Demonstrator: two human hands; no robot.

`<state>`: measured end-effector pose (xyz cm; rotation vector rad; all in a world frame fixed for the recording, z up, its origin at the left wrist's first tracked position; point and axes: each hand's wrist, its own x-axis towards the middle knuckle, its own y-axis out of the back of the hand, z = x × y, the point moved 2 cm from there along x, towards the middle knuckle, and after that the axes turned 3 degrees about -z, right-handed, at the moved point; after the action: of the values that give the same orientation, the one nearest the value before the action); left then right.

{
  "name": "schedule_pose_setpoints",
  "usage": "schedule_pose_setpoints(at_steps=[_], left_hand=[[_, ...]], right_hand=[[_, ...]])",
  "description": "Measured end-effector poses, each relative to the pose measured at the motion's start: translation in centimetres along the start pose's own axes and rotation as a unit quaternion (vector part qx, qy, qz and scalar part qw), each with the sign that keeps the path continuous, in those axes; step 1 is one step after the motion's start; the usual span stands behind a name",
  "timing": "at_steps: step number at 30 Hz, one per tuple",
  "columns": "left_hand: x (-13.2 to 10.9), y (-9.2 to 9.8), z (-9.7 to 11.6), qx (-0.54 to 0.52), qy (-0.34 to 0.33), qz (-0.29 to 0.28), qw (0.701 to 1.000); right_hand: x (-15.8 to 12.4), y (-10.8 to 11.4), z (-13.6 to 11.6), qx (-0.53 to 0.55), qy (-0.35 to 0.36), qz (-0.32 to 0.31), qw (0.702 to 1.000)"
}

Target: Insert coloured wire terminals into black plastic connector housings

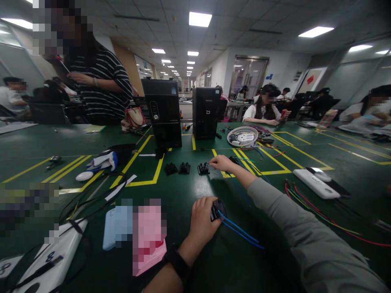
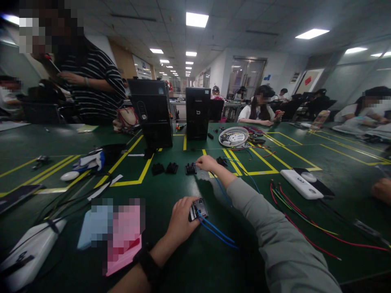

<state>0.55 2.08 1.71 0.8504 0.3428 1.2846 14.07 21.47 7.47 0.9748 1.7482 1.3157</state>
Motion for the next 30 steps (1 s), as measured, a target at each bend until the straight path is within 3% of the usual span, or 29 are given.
schedule_pose_setpoints(at_steps=[15,30], left_hand=[[0.0,0.0,-0.1,0.002,0.006,-0.007,1.0],[0.0,0.0,-0.1,-0.005,-0.003,0.003,1.0]], right_hand=[[0.6,0.0,-1.3,-0.031,-0.037,-0.009,0.999],[2.5,-0.2,-0.8,-0.009,-0.069,-0.047,0.996]])
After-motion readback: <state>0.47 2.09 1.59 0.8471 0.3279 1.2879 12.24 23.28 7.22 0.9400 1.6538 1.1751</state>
